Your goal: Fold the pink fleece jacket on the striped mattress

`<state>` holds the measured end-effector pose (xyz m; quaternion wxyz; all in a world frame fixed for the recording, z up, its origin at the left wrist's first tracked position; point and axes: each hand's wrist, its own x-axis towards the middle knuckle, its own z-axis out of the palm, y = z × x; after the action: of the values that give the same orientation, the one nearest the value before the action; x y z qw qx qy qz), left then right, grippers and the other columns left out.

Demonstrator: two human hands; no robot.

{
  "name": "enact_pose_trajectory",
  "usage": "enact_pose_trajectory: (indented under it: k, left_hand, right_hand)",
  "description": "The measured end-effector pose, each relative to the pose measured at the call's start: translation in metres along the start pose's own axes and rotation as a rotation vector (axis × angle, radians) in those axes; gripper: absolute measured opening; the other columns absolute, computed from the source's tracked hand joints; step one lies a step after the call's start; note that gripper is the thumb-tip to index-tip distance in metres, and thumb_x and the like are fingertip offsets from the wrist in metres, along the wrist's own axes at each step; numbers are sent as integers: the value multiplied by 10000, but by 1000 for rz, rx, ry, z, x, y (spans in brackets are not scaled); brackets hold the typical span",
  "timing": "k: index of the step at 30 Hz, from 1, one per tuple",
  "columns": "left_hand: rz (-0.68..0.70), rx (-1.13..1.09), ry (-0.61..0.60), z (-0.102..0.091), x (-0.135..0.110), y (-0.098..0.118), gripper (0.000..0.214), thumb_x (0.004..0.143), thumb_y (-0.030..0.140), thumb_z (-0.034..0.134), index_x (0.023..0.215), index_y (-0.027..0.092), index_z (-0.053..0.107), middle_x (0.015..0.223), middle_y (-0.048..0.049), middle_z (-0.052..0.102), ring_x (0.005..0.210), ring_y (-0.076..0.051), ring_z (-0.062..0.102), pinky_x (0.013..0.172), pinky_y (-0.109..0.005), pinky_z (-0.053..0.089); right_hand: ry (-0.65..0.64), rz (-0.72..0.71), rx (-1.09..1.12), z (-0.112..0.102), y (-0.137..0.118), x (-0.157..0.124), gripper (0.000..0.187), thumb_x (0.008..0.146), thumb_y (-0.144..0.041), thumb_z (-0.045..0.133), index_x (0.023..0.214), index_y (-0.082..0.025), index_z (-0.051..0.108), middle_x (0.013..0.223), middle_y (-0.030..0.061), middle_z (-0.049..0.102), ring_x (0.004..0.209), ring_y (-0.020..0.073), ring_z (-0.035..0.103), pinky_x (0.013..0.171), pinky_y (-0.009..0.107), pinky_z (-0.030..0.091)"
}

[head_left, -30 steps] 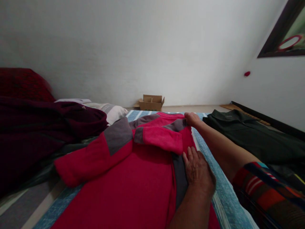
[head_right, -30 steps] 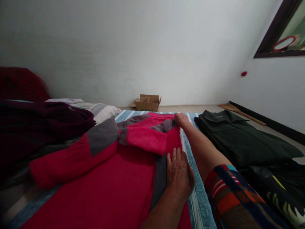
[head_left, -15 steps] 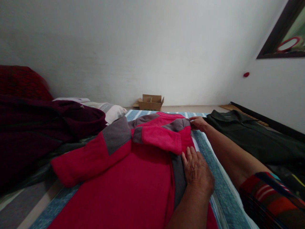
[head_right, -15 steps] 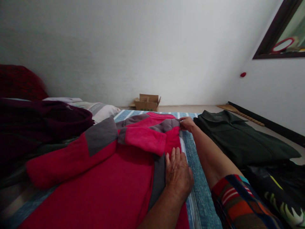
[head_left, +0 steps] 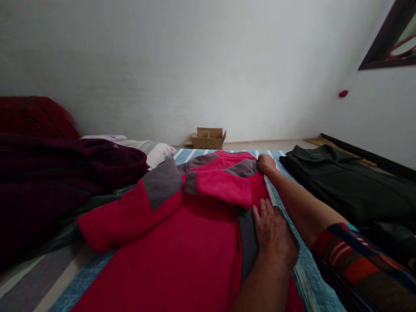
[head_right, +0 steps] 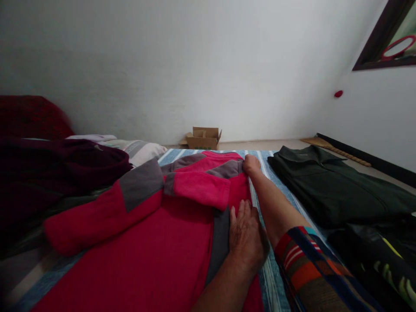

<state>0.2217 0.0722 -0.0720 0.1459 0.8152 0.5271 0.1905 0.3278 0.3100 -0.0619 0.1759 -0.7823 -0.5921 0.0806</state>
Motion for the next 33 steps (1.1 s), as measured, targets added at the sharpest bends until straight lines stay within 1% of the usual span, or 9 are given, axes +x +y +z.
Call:
enact_pose_trajectory:
  k: [2, 6, 13, 18, 22, 25, 28, 31, 33]
  left_hand:
    - [4, 0, 0, -2, 0, 0, 547, 787, 376, 453, 1229, 60, 516, 1401, -192, 402, 1348, -321, 254, 1108, -532, 127]
    - [8, 6, -3, -1, 1, 0, 515, 802, 360, 431, 1211, 64, 532, 1404, -185, 400, 1345, -316, 262, 1103, -541, 148]
    - [-7, 0, -1, -2, 0, 0, 496, 801, 329, 449, 1217, 69, 525, 1391, -181, 420, 1344, -303, 272, 1108, -534, 143]
    - [-53, -25, 77, -2, 5, -1, 492, 736, 220, 504, 1215, 107, 514, 1365, -154, 464, 1320, -285, 323, 1096, -517, 196]
    - [-146, -135, 181, -8, 11, -1, 340, 779, 69, 385, 1046, 150, 580, 1109, -103, 646, 1144, -221, 522, 1047, -450, 294]
    - [-238, -252, 242, -20, 14, -3, 251, 803, 69, 376, 880, 170, 592, 870, -70, 681, 879, -189, 623, 873, -335, 437]
    - [-276, -308, 322, -42, 25, -5, 179, 824, 123, 408, 798, 191, 572, 757, -40, 666, 736, -165, 625, 707, -258, 463]
    - [-203, -124, 387, -71, 59, -4, 156, 831, 167, 437, 768, 202, 575, 765, -29, 667, 757, -161, 626, 700, -239, 447]
    - [-174, 95, 364, -85, 94, -4, 170, 817, 147, 440, 854, 192, 600, 837, -52, 680, 837, -179, 630, 729, -247, 442]
  right_hand:
    - [16, -8, -4, 0, 3, -2, 288, 881, -342, 549, 1106, -164, 568, 1123, 70, 583, 975, 196, 579, 826, 399, 483]
    - [87, -2, 12, -4, -3, -2, 220, 870, -252, 517, 1048, -185, 628, 1078, 113, 640, 1026, 223, 584, 820, 302, 438]
    - [158, 46, 91, -6, -8, -13, 324, 813, -174, 463, 1097, -155, 619, 1061, 156, 654, 1020, 245, 593, 791, 276, 428]
    - [225, 50, 180, -11, 13, -50, 417, 840, -148, 334, 1202, -108, 538, 1092, 147, 643, 1015, 230, 589, 834, 277, 422]
    - [210, -93, 255, 0, 15, -88, 355, 846, -187, 357, 1126, -184, 576, 1078, 58, 650, 973, 167, 588, 824, 223, 424]
    - [208, -161, 277, 10, 8, -106, 287, 845, -196, 392, 1054, -201, 588, 1078, 52, 626, 980, 157, 564, 834, 223, 409]
    - [217, -170, 276, 11, 3, -114, 247, 854, -194, 402, 1037, -176, 567, 1051, 86, 601, 975, 187, 541, 826, 272, 397]
    - [211, -178, 264, 6, 3, -118, 208, 874, -219, 406, 999, -171, 564, 1005, 98, 595, 931, 208, 535, 772, 298, 392]
    - [211, -179, 253, 3, 4, -120, 197, 886, -236, 403, 990, -177, 560, 998, 95, 594, 917, 212, 532, 756, 301, 385]
